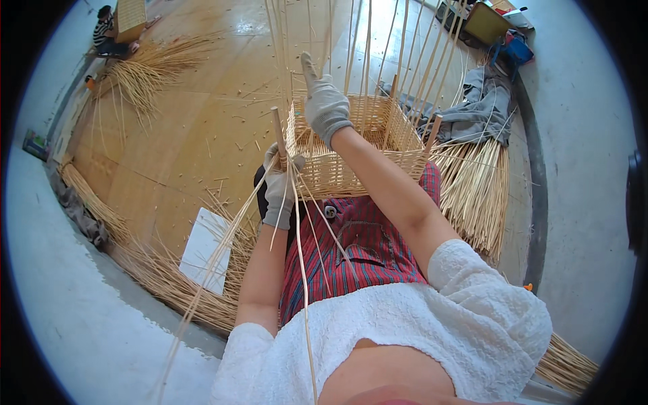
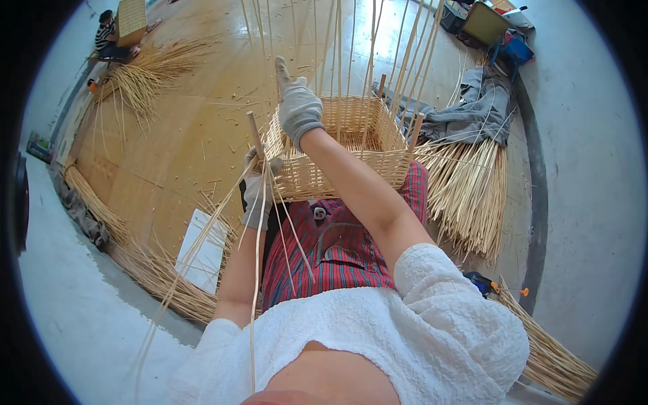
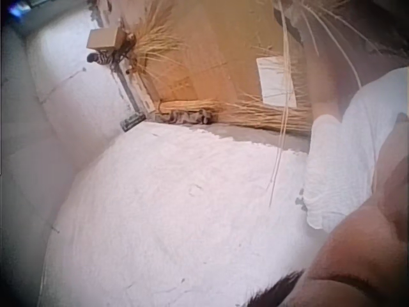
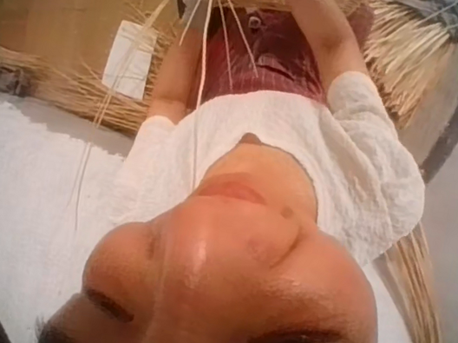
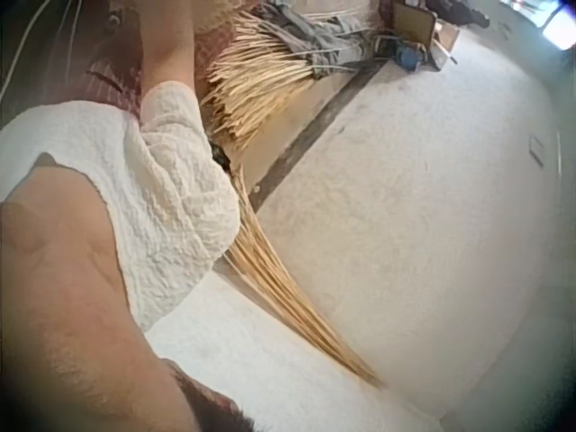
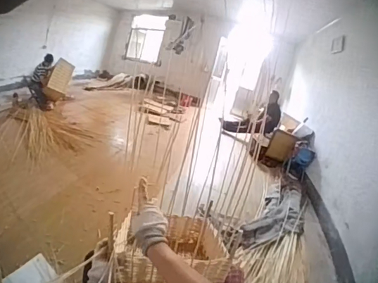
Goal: The person weaves a rectangular basket using thin bamboo strips. They interlace the strips through a pre-formed frame, occasionally adjusting the basket's position and using a hammer to tighten the weave.
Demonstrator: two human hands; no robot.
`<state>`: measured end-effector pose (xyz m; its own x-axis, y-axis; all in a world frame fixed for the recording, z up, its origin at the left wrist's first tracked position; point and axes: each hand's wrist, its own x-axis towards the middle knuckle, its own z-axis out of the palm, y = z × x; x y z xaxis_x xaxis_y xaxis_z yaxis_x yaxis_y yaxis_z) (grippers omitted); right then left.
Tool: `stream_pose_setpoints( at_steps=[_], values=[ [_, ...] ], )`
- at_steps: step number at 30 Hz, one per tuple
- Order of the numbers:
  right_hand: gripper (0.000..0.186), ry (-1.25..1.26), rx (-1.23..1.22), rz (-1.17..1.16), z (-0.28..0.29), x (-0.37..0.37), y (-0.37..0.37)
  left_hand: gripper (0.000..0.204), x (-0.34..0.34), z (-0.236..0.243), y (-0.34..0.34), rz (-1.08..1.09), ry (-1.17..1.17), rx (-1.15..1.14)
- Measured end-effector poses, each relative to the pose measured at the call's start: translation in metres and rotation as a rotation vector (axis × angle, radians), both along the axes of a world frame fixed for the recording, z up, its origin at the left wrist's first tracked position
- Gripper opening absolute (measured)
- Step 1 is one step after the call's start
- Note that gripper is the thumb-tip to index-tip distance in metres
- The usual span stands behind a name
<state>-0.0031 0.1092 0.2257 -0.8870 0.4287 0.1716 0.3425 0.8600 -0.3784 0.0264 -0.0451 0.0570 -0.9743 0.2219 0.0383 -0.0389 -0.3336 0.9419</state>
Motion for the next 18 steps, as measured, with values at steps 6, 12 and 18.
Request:
stream_pose_setpoints(
  at_steps=[6,12,18],
  values=[
    [0.092,0.599,-0.548,0.298,-0.034,0.046,0.016,0.055,0.004,-0.002,0.011,0.039,-0.015,0.060],
    [0.019,0.530,-1.539,-0.141,-0.135,0.193,0.073,0.061,0.014,0.003,0.012,0.251,0.134,0.080],
    [0.013,0.713,-1.264,-0.335,-0.148,0.213,0.107,0.016,0.081,0.045,0.048,0.253,0.604,-0.513]
  ],
)
